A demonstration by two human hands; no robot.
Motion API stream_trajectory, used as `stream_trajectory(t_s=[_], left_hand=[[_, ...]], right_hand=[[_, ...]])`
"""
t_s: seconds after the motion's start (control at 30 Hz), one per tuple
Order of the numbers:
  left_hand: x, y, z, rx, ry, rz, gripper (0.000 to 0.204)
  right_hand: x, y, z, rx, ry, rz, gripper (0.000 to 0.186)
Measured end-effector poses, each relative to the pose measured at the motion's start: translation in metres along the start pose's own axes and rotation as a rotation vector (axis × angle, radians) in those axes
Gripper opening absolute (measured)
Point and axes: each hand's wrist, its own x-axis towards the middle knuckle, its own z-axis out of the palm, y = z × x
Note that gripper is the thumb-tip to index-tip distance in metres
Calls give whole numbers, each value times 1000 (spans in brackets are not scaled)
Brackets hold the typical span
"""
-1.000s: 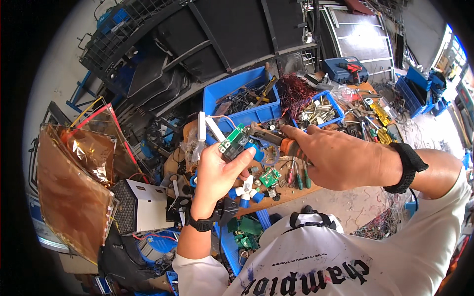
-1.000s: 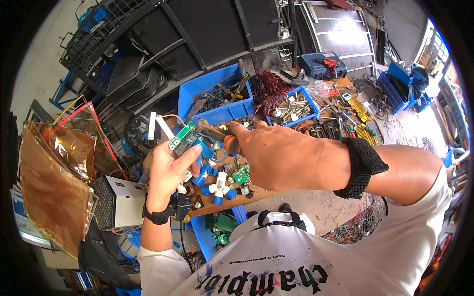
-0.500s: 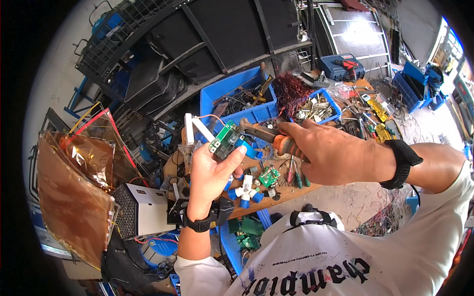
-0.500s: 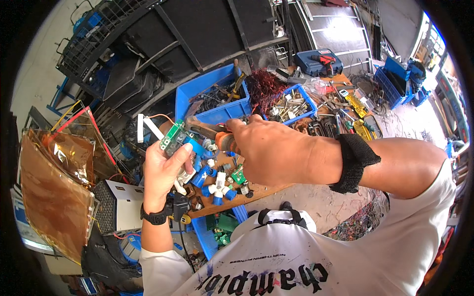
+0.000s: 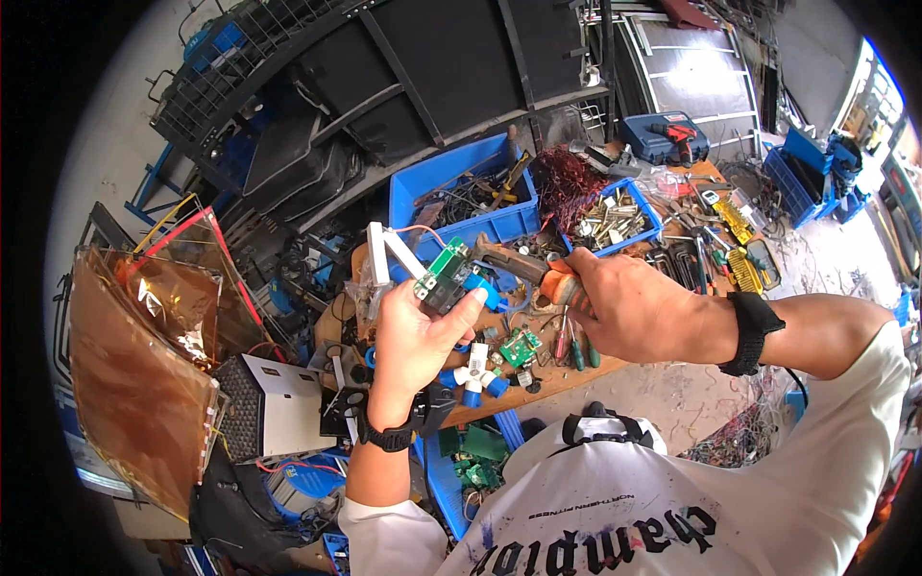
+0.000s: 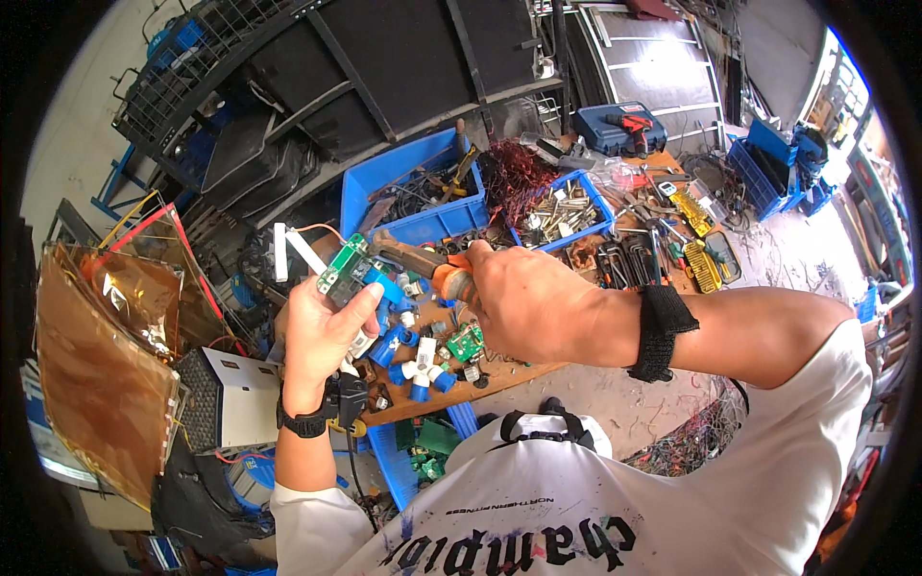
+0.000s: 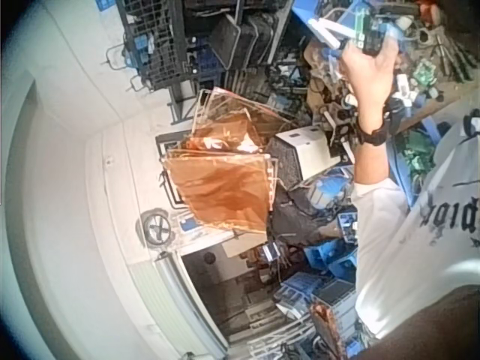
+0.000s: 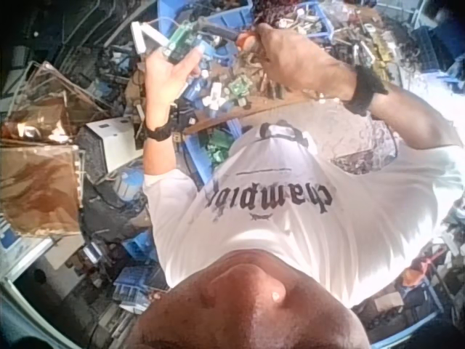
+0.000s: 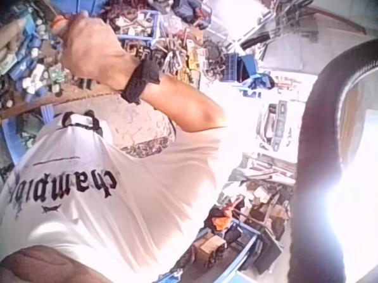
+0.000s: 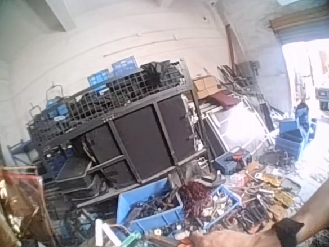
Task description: The person uses pliers to strip the insulation from wires attached to a green circuit board and then cuts the wires. The person manipulates the board and wires throughout the process in a cluttered workshop.
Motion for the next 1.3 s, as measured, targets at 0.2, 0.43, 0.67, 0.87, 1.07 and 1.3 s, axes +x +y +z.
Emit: stream_trajectory(t_s=[0.2,0.43,0.67,0.87,1.07,1.3], left_hand=[[-2,4,-3,-12,-46,-17,17],[-2,5,-5,-60,-108,-57,15],[-2,1,-8,-155,-115,-15,13],[-5,4,-7,-58,-84,4,15],[-7,4,-10,1,-77,33,18],[-5,5,-11,-80,-84,26,21]], right_hand=[[0,2,-6,-3,-25,-3,32],[-1,6,-13,162,-85,-5,26],[3,13,-26,226,-177,-18,25],[-4,6,-33,228,-200,2,24],[-3,8,-35,144,-125,-106,24],[-7,6,-38,17,-59,-57,31]])
